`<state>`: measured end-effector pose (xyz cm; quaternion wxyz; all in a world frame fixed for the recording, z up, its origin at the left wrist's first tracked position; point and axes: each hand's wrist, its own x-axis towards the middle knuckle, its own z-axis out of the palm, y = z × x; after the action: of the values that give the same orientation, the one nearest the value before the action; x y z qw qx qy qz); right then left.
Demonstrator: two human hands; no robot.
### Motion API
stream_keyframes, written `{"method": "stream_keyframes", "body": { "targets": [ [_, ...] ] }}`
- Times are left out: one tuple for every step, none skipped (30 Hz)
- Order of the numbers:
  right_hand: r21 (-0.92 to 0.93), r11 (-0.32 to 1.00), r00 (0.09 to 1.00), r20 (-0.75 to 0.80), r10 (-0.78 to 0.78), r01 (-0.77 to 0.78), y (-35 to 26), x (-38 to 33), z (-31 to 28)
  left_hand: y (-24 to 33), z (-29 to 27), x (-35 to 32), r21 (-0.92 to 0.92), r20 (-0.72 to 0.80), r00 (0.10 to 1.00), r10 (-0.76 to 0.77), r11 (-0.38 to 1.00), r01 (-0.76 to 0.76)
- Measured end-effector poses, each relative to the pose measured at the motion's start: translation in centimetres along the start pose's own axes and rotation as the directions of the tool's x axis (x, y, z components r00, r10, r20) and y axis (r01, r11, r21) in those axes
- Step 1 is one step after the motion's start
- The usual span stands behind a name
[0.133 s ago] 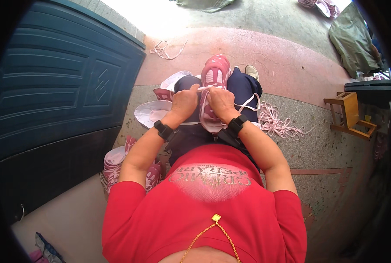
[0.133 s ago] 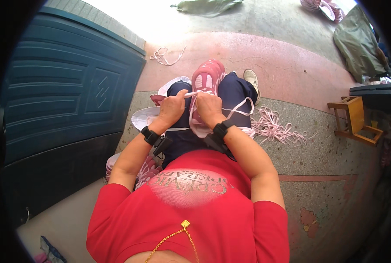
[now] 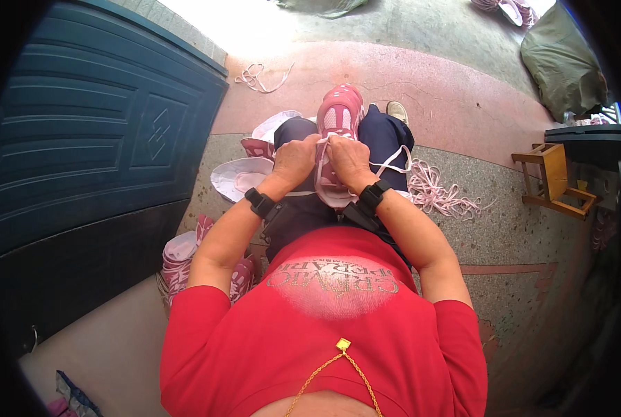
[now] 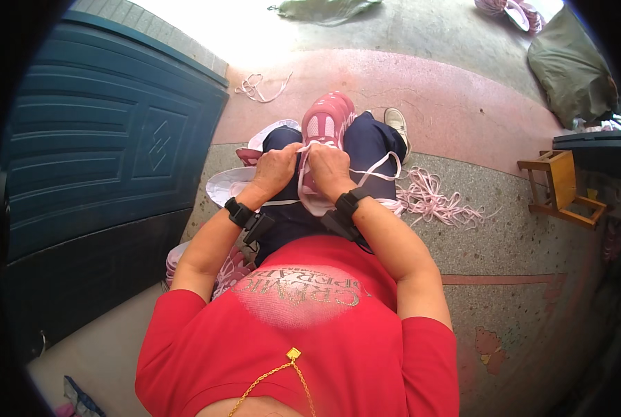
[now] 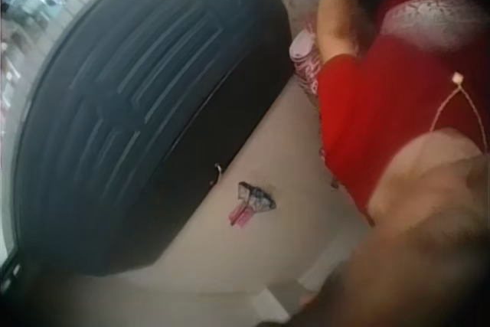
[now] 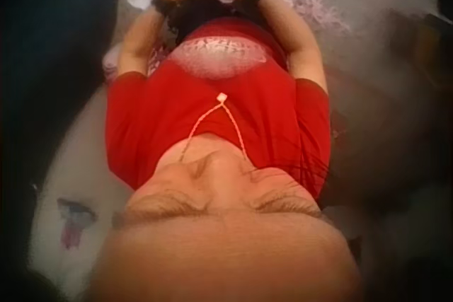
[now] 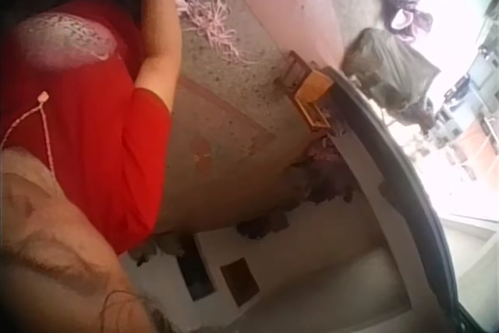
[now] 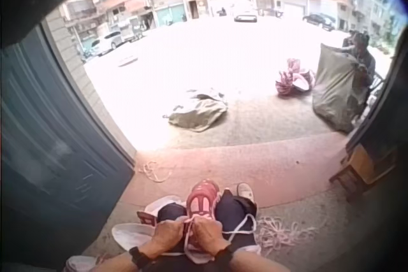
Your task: The person sits on the floor and laces a pink sneaker by hand. They thread the laces through the eyelets, pull them tight, and tie a knot, repeating the process for multiple shoes.
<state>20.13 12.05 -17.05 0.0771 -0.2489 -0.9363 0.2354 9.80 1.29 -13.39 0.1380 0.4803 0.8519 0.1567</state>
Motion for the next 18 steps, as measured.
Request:
{"method": "stream_keyframes", "body": {
  "targets": [
    [-0.010,1.000,1.000,0.005,-0.010,0.010,0.0,0.1,0.1,0.0,0.2,0.0,-0.012,0.020,1.000,-0.002,1.000,0.003],
    [-0.021,1.000,1.000,0.010,-0.020,0.020,0.1,0.1,0.2,-0.1,0.5,0.0,-0.023,0.035,0.999,-0.012,1.000,0.013],
    [-0.031,0.999,0.999,0.018,-0.037,0.037,0.1,0.2,0.1,-0.1,0.6,0.2,-0.033,0.049,0.999,-0.021,0.999,0.023],
    [-0.041,0.998,0.998,0.028,-0.053,0.054,0.1,0.3,0.0,-0.1,0.7,0.3,-0.044,0.064,0.997,-0.030,0.998,0.033],
    [-0.050,0.996,0.997,0.037,-0.070,0.072,0.1,0.3,-0.1,-0.2,0.8,0.4,-0.059,0.070,0.997,-0.029,0.998,0.033],
    [-0.084,0.991,0.995,0.023,-0.099,0.100,0.0,0.3,0.1,-0.5,0.7,0.7,-0.073,0.073,0.997,-0.026,0.997,0.032],
    [-0.119,0.985,0.992,0.010,-0.128,0.128,-0.1,0.3,0.3,-0.7,0.7,0.8,-0.087,0.075,0.997,-0.024,0.996,0.030],
    [-0.154,0.976,0.988,-0.002,-0.157,0.155,0.0,0.3,0.4,-0.8,0.8,0.9,-0.135,0.044,0.999,0.019,0.991,-0.013],
    [-0.152,0.971,0.983,0.007,-0.184,0.183,-0.1,0.4,0.2,-1.2,1.0,1.1,-0.170,0.043,0.999,0.003,0.986,0.004],
    [-0.151,0.966,0.978,0.016,-0.210,0.210,-0.2,0.4,-0.1,-1.5,1.1,1.4,-0.204,0.042,0.999,-0.012,0.979,0.021],
    [-0.149,0.960,0.972,0.025,-0.236,0.237,-0.3,0.4,-0.3,-1.9,1.3,1.5,-0.237,0.042,0.999,-0.027,0.971,0.036],
    [-0.139,0.965,0.975,0.047,-0.219,0.223,-0.4,0.5,-0.8,-2.1,1.5,1.6,-0.260,0.000,0.998,-0.062,0.964,0.060],
    [-0.128,0.970,0.977,0.068,-0.201,0.209,-0.6,0.5,-1.2,-2.4,1.6,1.8,-0.282,-0.040,0.994,-0.098,0.956,0.083],
    [-0.118,0.974,0.979,0.089,-0.183,0.192,-0.8,0.4,-1.7,-2.7,1.7,2.0,-0.306,-0.079,0.988,-0.132,0.946,0.102],
    [-0.074,0.959,0.939,0.238,-0.250,0.274,-0.5,0.5,-2.7,-2.6,1.3,2.4,-0.316,-0.118,0.975,-0.190,0.938,0.144],
    [-0.015,0.939,0.870,0.380,-0.314,0.345,-0.2,0.3,-4.2,-2.3,0.7,2.4,-0.328,-0.153,0.956,-0.249,0.926,0.189],
    [0.055,0.915,0.778,0.508,-0.371,0.400,0.5,0.2,-5.6,-2.0,0.1,2.5,-0.341,-0.184,0.934,-0.305,0.911,0.231],
    [0.032,0.799,0.735,0.371,-0.567,0.600,2.4,0.7,-7.4,-1.7,-0.6,2.2,-0.324,-0.254,0.924,-0.285,0.925,0.196]
  ]
}}
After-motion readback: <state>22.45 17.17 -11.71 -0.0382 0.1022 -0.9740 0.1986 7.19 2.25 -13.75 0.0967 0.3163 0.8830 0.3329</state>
